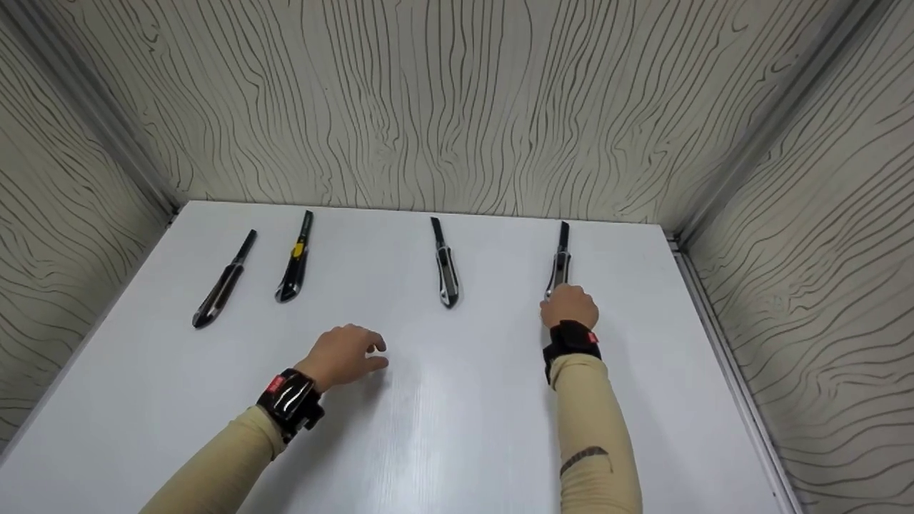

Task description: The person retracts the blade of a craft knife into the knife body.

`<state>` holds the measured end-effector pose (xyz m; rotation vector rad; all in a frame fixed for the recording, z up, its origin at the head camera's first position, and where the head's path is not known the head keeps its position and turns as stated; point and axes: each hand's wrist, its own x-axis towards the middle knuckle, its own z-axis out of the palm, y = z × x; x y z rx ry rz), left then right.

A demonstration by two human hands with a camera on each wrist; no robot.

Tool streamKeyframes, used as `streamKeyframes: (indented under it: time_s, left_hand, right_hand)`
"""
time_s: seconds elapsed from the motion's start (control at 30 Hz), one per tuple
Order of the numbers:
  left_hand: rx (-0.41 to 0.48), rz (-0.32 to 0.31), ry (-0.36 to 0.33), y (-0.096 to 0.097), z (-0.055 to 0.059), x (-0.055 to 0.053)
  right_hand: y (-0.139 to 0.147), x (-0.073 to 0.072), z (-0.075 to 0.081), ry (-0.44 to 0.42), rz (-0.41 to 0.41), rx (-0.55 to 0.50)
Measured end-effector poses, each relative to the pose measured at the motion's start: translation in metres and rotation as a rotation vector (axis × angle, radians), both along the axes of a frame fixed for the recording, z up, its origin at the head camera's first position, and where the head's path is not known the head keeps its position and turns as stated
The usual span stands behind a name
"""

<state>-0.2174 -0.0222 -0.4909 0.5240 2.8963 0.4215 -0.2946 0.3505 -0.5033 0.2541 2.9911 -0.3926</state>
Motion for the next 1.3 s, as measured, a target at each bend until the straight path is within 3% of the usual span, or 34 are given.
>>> streamKeyframes:
  time_s: [0.57,0.87,1.3]
  left_hand:
    - [0.007,-0.017,0.002,-0.002,-0.01,0.005]
    - [0.018,-0.013,-0.011,-0.004,-0.012,0.006]
    - [0.024,0.016,-0.015,-0.005,-0.01,-0.001]
  right_hand:
    - [0.008,-0.005,-0.021,-0.048,-0.131,-0.011]
    - [0.009,-0.004,-0.025,0.006,-0.163,-0.079]
    - [-0.001,-0.008,-0.03,-0.056,-0.177,-0.09]
